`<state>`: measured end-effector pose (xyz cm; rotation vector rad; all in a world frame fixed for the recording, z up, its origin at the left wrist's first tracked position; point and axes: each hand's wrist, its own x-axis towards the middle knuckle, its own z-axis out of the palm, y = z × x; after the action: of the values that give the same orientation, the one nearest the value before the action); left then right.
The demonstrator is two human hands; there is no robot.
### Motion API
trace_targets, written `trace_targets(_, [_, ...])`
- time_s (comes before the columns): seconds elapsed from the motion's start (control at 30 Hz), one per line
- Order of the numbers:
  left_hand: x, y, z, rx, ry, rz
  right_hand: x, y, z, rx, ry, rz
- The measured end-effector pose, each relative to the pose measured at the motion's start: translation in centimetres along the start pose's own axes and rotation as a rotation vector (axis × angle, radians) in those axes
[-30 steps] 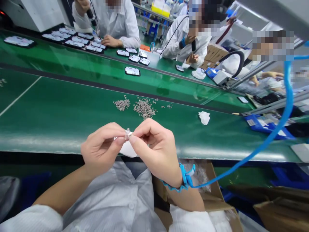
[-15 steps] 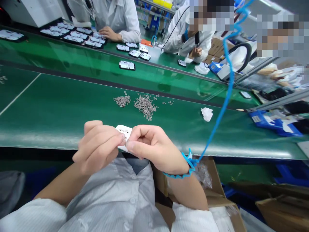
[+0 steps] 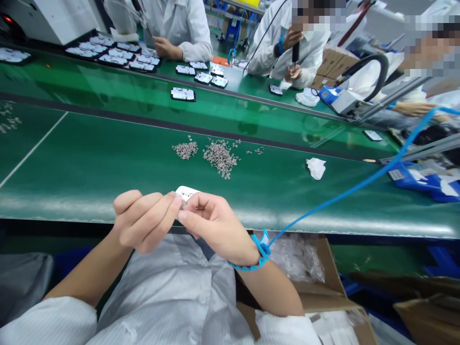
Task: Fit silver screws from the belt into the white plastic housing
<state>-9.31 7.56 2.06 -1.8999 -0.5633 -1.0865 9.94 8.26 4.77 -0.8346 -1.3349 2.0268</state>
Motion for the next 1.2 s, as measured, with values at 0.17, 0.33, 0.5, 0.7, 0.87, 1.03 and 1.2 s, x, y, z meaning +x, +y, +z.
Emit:
trace_targets(0.17, [-0.7,0.5,0.2,-0.109,-0.125,-0.164,1.0,1.0,-0.4,-0.419,0.265,-0.438])
trace_targets(0.33, [-1.1,0.8,0.8,-0.382,-0.315,-0.46,2.5,1.7,-2.5,-1.077,0.226,-0.806])
trace_targets(0.5, [-2.0,0.2,1.1,-0.864,-0.568,-0.846,3.3,3.6,-4.8,-1.283,0.206,-0.942])
trace_targets(0.7, [-6.3,-3.4,6.5,-0.693,-0.822,-1.029,4.4,3.3,-5.2,-0.938,0.371,-0.723])
trace_targets(0.87, [-8.4,-4.3,10.1,-0.621,-0.843,-1.041,5.7,3.2,-6.2,-0.651,0.359,-0.383])
trace_targets(1.03, [-6.3,-1.0,6.8,-0.645,-0.622,-0.915,6.2,3.5,-6.0,-0.433,0.407,-0.31])
trace_targets(1.2, [-4.4,2.8,3.1,-0.666,-0.28,-0.739,4.6,2.8,-3.9,-0.547,0.301,-0.321])
